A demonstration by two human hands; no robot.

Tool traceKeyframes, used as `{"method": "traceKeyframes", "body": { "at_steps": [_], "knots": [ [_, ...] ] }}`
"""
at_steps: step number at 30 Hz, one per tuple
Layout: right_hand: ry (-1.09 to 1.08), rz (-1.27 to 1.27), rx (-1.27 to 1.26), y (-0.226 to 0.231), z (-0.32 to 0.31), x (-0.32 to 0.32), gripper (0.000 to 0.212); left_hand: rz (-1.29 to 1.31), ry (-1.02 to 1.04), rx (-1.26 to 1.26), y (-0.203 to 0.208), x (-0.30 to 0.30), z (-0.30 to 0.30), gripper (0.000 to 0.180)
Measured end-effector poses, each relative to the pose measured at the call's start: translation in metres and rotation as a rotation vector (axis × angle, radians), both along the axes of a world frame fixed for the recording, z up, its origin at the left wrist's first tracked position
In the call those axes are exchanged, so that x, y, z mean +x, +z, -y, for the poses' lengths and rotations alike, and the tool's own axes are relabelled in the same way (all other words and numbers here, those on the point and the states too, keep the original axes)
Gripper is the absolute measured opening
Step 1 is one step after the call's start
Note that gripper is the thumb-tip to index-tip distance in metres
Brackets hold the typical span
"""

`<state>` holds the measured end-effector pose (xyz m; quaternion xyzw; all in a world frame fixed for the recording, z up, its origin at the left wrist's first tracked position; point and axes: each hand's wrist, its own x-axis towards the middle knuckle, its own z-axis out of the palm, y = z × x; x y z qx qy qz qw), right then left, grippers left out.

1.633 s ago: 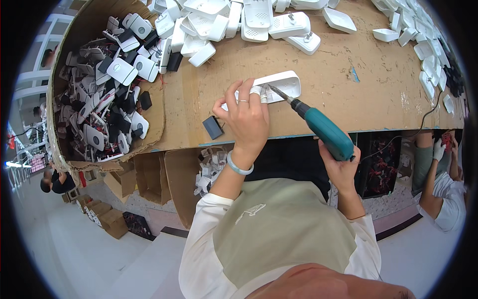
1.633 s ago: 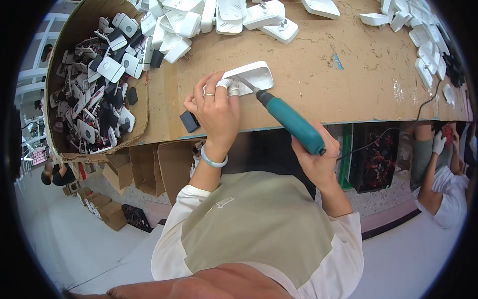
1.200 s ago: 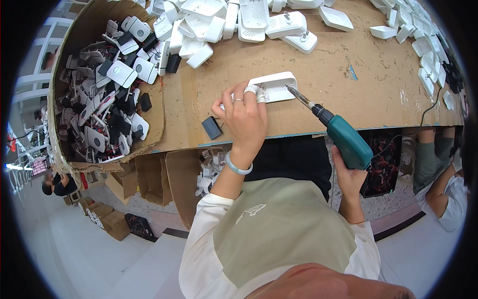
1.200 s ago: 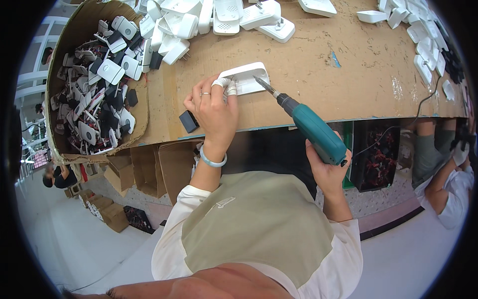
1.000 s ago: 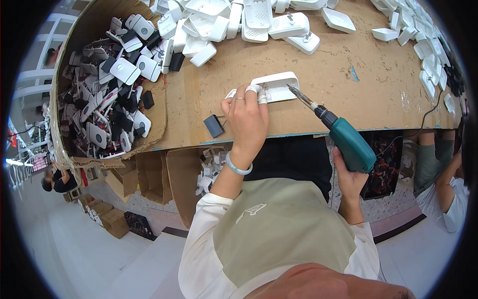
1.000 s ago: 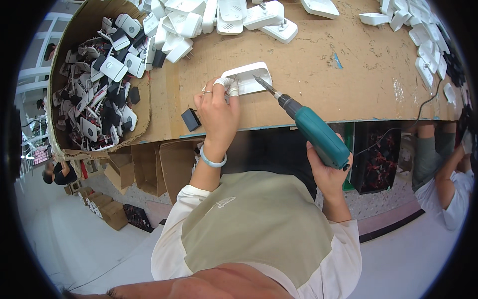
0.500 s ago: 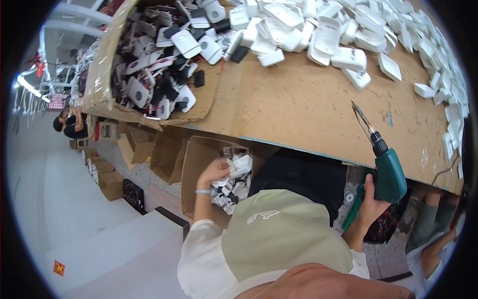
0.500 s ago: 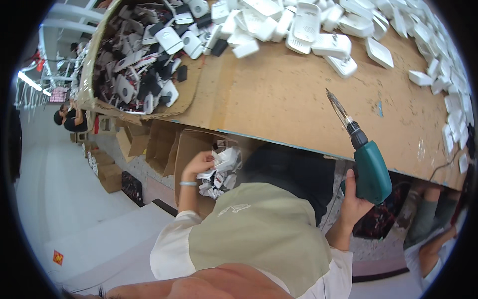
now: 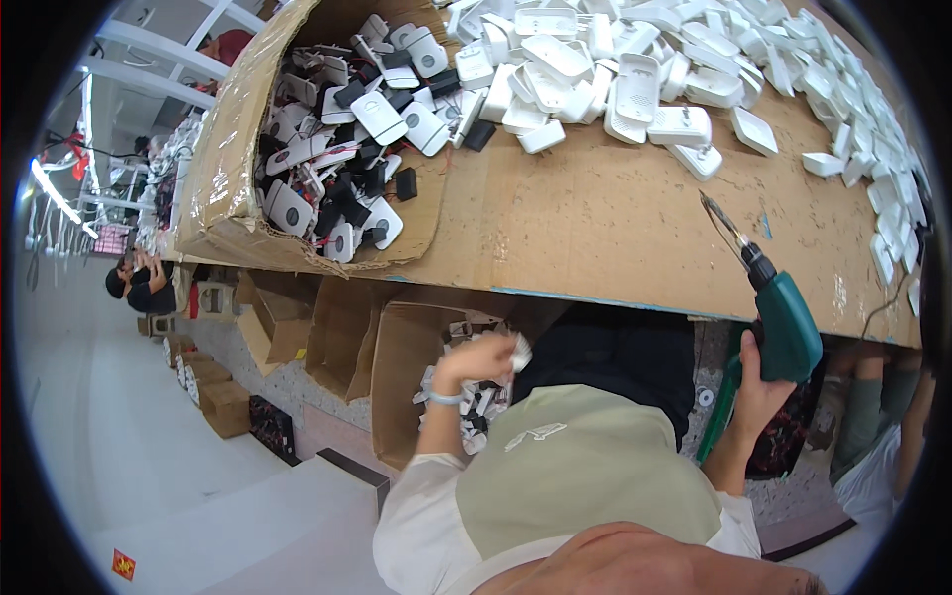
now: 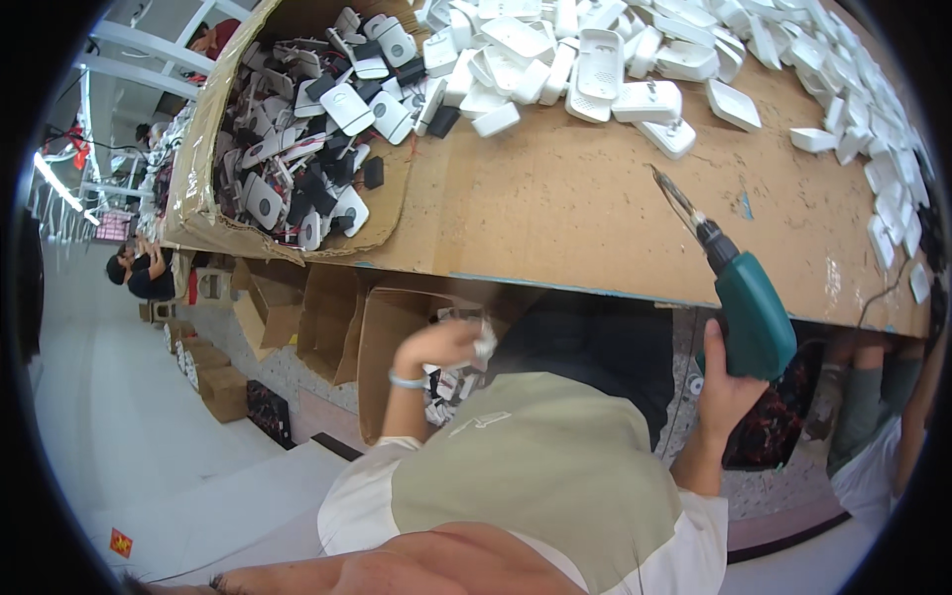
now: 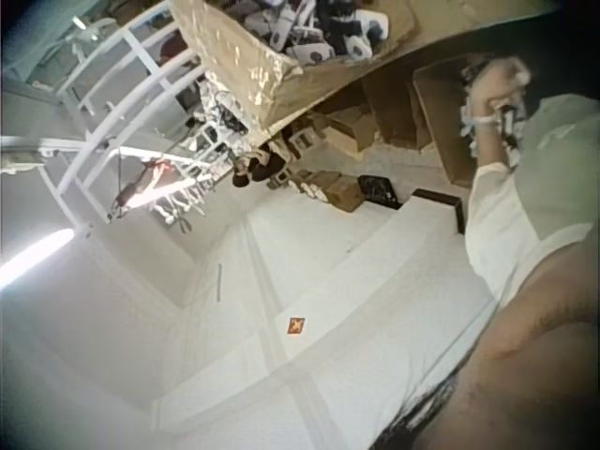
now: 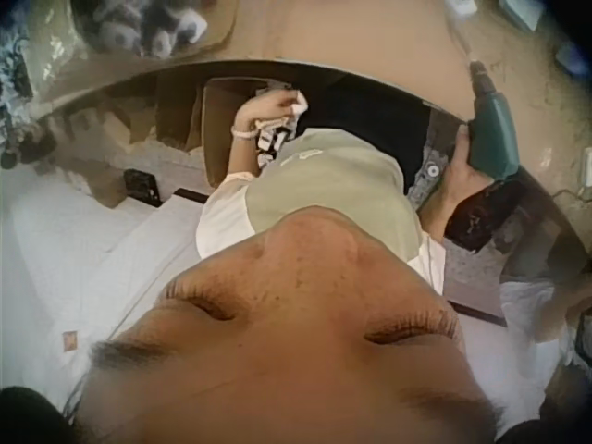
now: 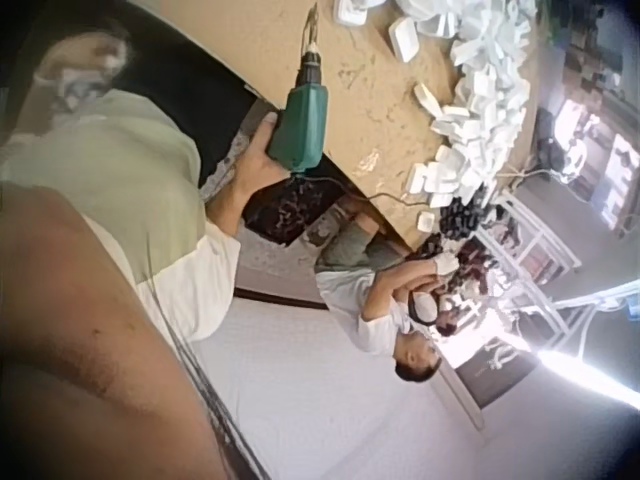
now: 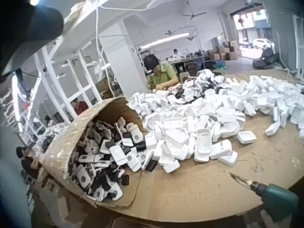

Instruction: Soldering electronic components into white plastic cases at a factory workbench.

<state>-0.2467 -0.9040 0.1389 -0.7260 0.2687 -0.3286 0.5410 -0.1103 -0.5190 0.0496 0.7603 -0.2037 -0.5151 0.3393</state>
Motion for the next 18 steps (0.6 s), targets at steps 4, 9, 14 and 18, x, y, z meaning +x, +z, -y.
{"method": "traceKeyframes", "body": {
  "at_steps": [4,9,14,18],
  "knots": [
    [-0.003,0.066,-0.001,0.014,-0.008,0.009,0.028,1.194,0.326,-0.232,0.108,0.067,0.083,0.025],
    [-0.057,0.119,-0.098,0.019,-0.016,-0.013,0.036,1.632,0.136,0.076,0.098,0.159,0.112,0.023],
    [-0.104,0.039,-0.129,0.003,-0.005,-0.036,0.037,1.471,0.124,-0.208,0.091,0.086,0.171,0.020],
    [-0.148,0.109,-0.114,0.001,0.000,-0.030,0.034,1.634,0.007,-0.262,0.055,0.069,0.219,0.010]
  ]
}}
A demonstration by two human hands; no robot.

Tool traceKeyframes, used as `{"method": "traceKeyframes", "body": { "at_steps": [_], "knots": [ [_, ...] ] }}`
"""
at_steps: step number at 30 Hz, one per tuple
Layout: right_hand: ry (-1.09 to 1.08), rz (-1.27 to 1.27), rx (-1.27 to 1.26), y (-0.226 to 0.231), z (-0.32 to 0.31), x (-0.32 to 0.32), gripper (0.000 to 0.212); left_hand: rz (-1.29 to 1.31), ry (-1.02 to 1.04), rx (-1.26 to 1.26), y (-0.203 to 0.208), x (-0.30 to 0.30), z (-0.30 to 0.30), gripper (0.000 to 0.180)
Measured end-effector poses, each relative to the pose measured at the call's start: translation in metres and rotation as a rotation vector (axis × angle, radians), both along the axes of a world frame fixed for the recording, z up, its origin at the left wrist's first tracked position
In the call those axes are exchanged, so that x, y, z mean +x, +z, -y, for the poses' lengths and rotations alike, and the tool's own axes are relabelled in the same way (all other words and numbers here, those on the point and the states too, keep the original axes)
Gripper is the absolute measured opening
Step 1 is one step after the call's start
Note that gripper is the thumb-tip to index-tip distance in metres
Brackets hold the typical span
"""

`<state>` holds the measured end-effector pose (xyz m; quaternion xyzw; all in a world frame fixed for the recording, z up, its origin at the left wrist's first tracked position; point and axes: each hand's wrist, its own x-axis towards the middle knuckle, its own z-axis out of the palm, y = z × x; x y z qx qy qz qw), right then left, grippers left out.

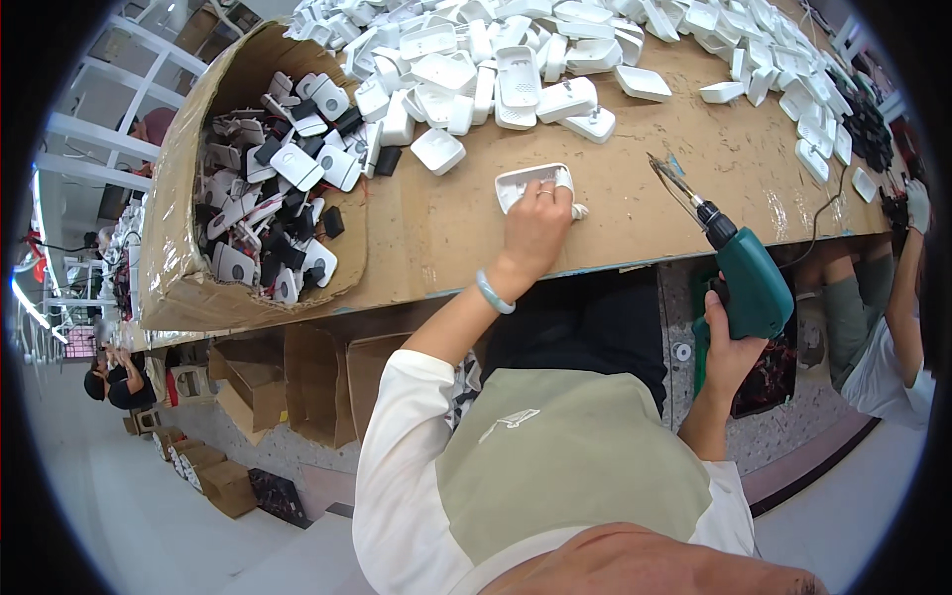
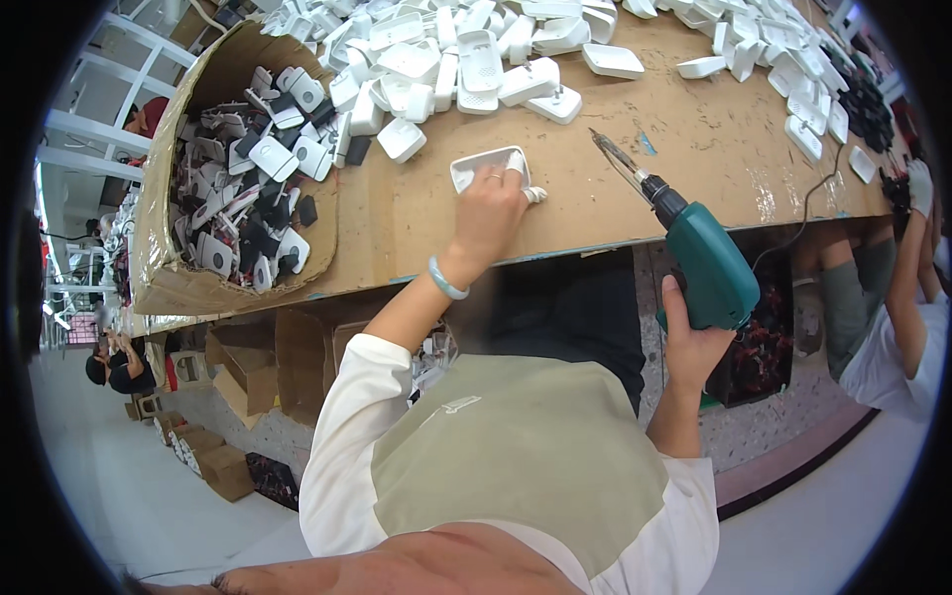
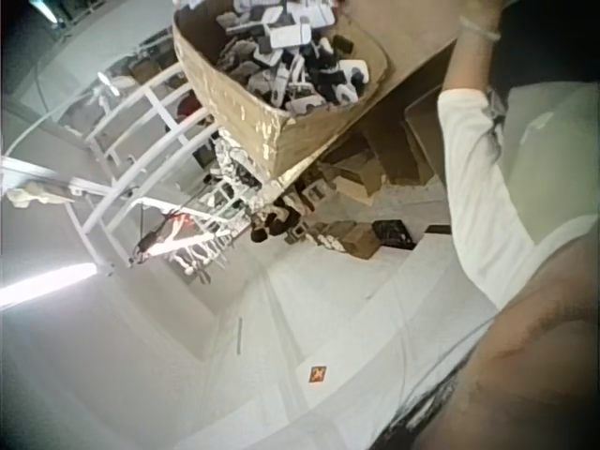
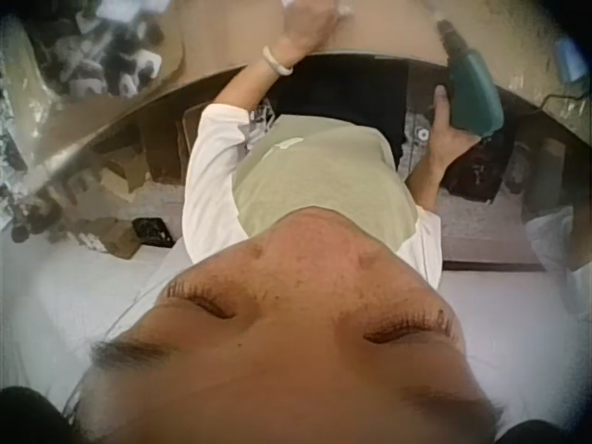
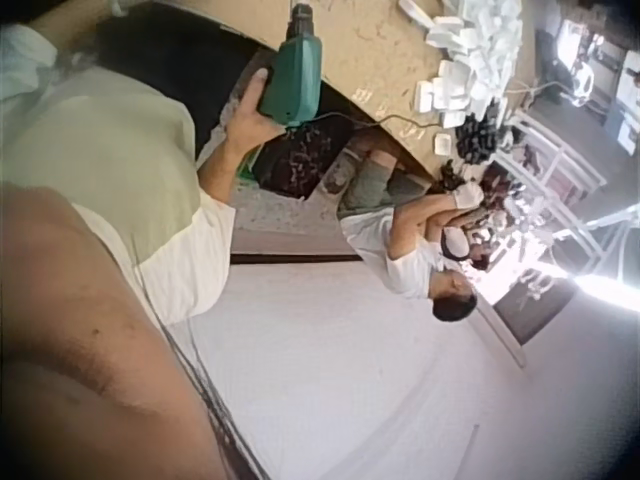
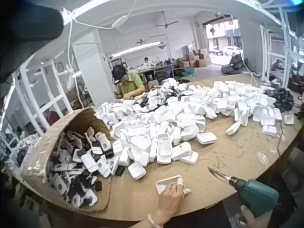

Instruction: Soldering electronic components into white plastic cases at a factory workbench.

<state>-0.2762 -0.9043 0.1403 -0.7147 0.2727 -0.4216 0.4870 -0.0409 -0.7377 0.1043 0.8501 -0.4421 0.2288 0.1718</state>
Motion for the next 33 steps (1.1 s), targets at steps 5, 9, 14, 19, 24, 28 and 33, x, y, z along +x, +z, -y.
{"method": "traceKeyframes", "body": {
  "at_steps": [5,9,14,19,24,28,33],
  "knots": [
    [0.009,-0.002,0.005,-0.004,0.010,0.000,0.034,-0.089,0.044,0.063,-0.002,-0.014,0.013,0.010],
    [0.044,0.010,0.024,-0.012,0.019,0.006,0.038,-0.207,-0.003,-0.138,0.009,-0.020,-0.002,0.021],
    [0.065,0.016,0.112,-0.004,0.017,0.025,0.038,-0.187,0.475,-0.310,0.065,0.036,-0.079,0.021],
    [0.187,-0.043,0.157,-0.009,0.012,0.053,0.026,0.028,0.652,-0.026,0.054,0.148,-0.172,0.045],
    [0.213,-0.065,0.185,-0.005,0.001,0.068,0.026,-0.066,0.614,0.117,0.020,0.124,-0.153,0.016],
    [0.166,-0.066,0.192,0.002,0.001,0.072,0.028,-0.049,0.540,-0.006,0.008,0.074,-0.155,0.025],
    [0.197,-0.110,0.143,0.001,0.006,0.076,0.031,-0.147,0.649,-0.167,0.025,0.097,-0.157,0.039]
  ]
}}
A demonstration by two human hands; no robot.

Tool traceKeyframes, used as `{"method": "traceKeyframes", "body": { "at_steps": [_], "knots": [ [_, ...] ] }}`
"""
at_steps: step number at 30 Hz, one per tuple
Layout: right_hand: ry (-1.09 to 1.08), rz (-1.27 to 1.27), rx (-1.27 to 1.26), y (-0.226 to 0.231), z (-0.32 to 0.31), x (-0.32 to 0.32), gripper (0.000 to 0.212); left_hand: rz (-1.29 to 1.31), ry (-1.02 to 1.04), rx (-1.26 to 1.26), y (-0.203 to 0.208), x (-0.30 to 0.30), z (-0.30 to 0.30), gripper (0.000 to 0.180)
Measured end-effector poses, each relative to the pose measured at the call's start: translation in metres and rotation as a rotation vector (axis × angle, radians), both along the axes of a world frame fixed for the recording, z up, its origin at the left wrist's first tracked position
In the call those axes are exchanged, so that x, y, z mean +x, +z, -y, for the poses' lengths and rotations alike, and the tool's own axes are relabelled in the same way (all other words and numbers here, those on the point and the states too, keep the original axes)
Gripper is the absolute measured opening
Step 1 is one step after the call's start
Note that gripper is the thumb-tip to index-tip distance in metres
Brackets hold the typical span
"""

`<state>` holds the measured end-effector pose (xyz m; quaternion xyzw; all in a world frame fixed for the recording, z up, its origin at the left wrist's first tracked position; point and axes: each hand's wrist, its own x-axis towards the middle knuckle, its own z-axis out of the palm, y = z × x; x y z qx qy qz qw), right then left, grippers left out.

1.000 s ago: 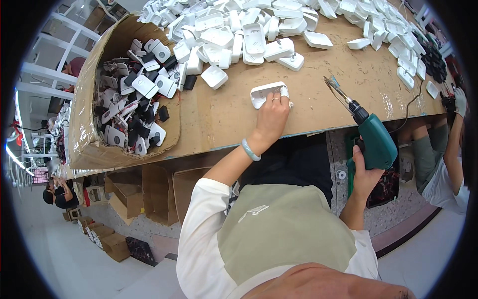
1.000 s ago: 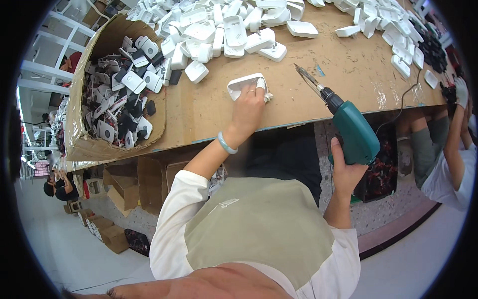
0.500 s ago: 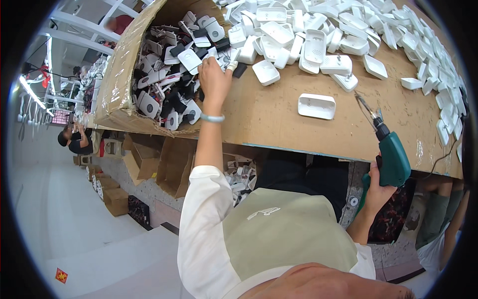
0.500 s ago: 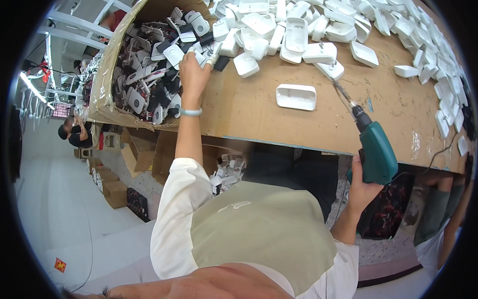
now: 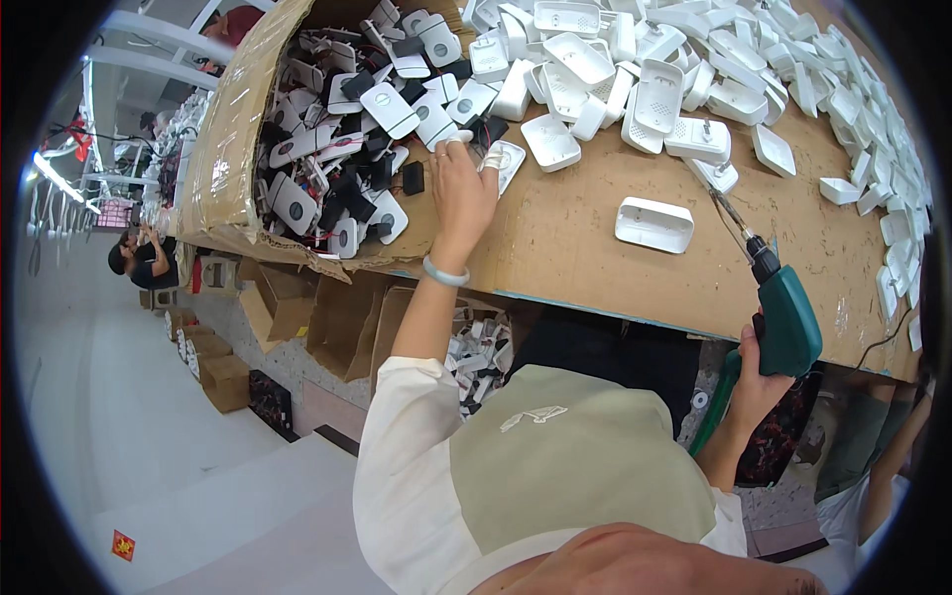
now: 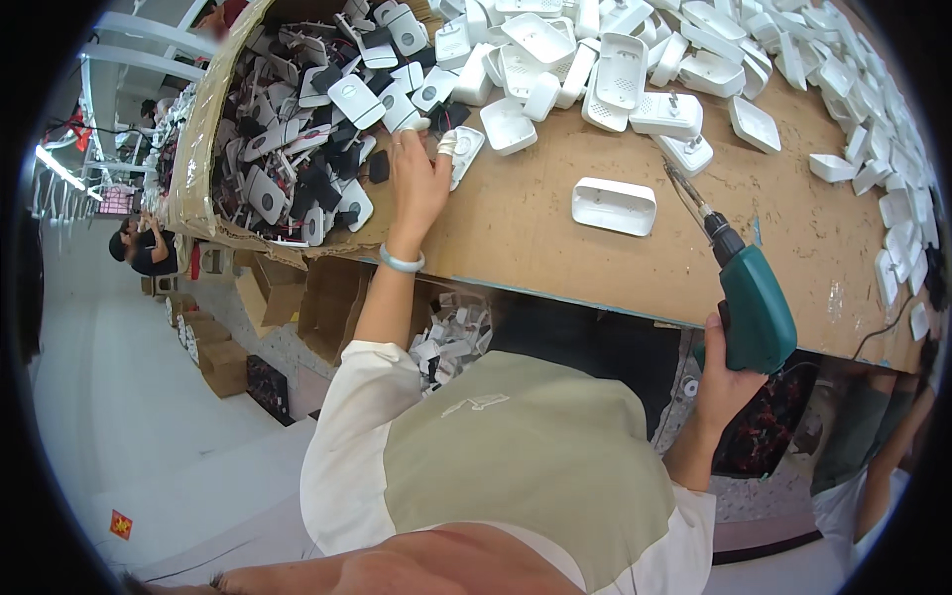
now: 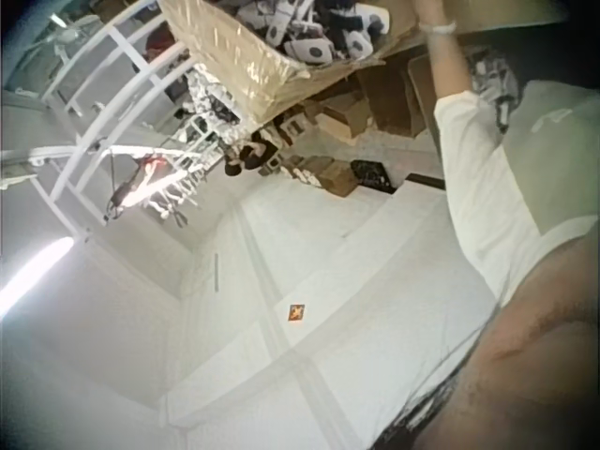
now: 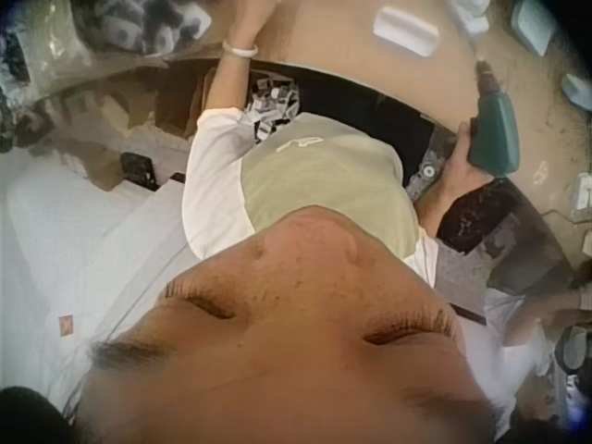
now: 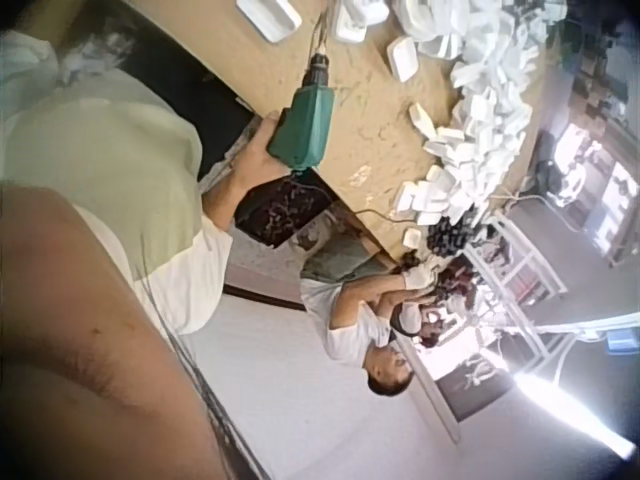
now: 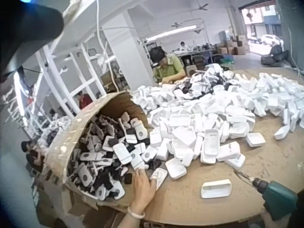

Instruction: Soldering electronic components into white plastic cases at a factory workbench.

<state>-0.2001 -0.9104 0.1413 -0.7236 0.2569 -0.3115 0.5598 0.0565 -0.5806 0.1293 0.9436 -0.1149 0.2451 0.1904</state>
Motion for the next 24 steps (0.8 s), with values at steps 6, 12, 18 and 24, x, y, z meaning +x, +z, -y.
{"method": "traceKeyframes", "body": {
  "at_steps": [6,12,18,24],
  "knots": [
    [-0.042,0.073,0.003,0.001,-0.008,-0.004,0.037,-0.241,-0.012,-0.127,-0.010,-0.005,0.001,0.049],
    [-0.040,0.052,-0.053,-0.004,0.000,-0.006,0.036,-0.600,-0.183,-0.689,-0.010,-0.025,-0.023,0.042],
    [-0.010,0.115,-0.029,-0.004,-0.005,-0.001,0.036,-0.499,-0.066,-0.686,-0.012,-0.040,-0.040,0.037],
    [0.013,0.118,-0.029,-0.007,-0.006,-0.007,0.035,-0.565,-0.021,-0.308,0.005,-0.049,-0.011,0.044]
  ]
}}
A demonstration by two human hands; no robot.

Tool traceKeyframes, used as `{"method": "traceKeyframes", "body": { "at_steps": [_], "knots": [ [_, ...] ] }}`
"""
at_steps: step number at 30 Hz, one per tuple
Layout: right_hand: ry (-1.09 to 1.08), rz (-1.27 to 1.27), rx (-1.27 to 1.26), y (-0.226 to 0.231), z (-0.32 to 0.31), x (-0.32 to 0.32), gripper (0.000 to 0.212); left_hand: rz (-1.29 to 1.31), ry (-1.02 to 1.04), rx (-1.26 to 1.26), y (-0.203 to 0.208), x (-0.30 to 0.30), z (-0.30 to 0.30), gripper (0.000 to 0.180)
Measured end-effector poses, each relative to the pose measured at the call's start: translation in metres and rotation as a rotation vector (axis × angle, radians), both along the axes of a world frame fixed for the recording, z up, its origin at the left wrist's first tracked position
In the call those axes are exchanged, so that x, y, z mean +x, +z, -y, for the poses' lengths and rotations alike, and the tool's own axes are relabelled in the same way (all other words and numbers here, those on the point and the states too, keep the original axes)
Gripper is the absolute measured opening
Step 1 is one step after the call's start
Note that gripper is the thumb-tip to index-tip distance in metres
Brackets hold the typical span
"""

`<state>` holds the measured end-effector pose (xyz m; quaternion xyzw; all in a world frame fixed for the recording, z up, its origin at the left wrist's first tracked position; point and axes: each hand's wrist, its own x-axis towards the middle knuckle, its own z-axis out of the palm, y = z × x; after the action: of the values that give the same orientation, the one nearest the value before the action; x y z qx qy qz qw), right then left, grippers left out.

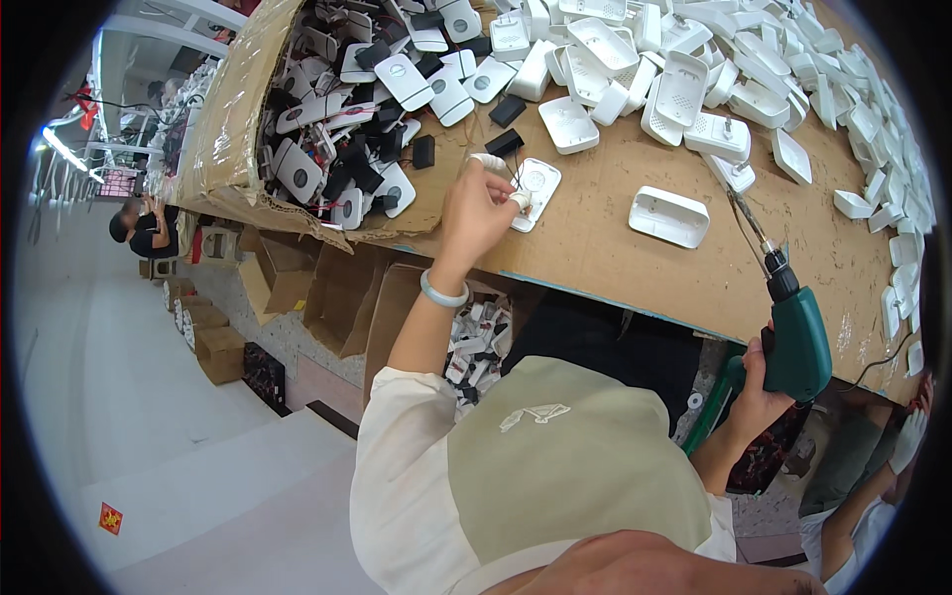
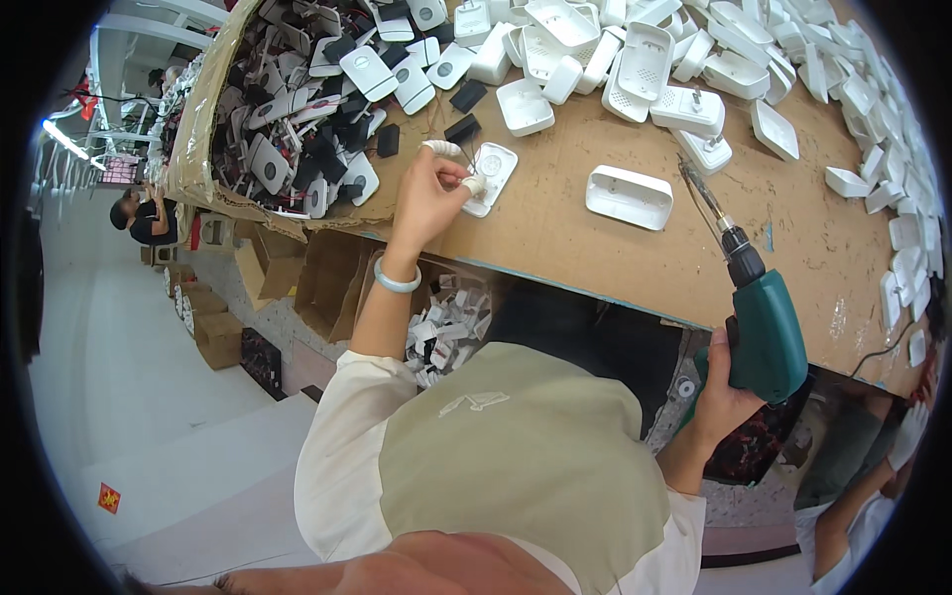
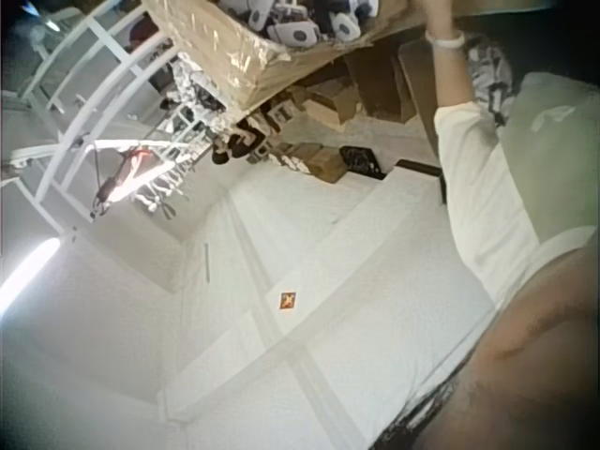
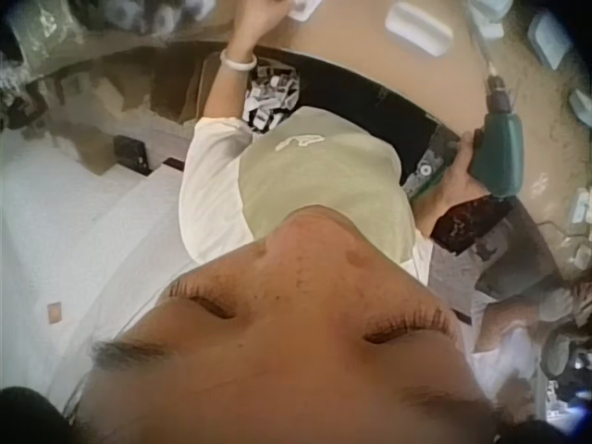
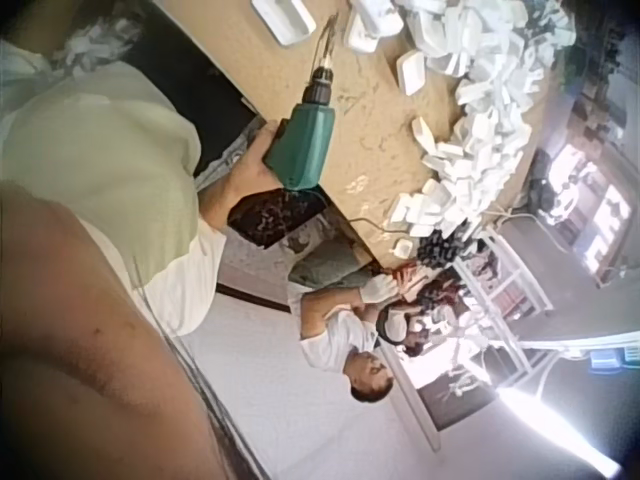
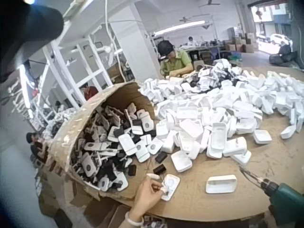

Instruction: Soldering electronic components into white plastic cases at a factory workbench.

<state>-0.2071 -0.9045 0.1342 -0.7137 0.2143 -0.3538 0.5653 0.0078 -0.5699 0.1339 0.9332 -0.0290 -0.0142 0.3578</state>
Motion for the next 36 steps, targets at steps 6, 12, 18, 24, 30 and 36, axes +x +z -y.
{"method": "traceKeyframes", "body": {
  "at_steps": [6,12,18,24,30,36],
  "knots": [
    [-0.040,-0.010,0.024,-0.001,0.002,-0.011,0.036,0.136,0.181,-0.498,-0.019,-0.011,0.001,0.039],
    [-0.019,-0.073,0.091,0.005,-0.001,-0.012,0.036,0.568,0.286,-0.165,-0.039,-0.041,0.027,0.036],
    [0.019,-0.036,0.125,0.010,-0.008,-0.012,0.033,0.569,0.180,-0.288,-0.045,-0.073,0.055,0.041],
    [0.049,-0.055,0.129,0.011,-0.016,-0.021,0.030,0.440,-0.249,-0.005,-0.021,-0.089,0.065,0.038],
    [0.113,-0.155,0.185,0.003,-0.017,-0.028,0.022,0.400,-0.516,0.053,0.001,-0.070,0.094,0.029],
    [0.121,-0.222,0.155,-0.005,-0.020,-0.024,0.014,0.192,-0.458,-0.019,0.004,-0.042,0.114,0.018]
  ]
}}
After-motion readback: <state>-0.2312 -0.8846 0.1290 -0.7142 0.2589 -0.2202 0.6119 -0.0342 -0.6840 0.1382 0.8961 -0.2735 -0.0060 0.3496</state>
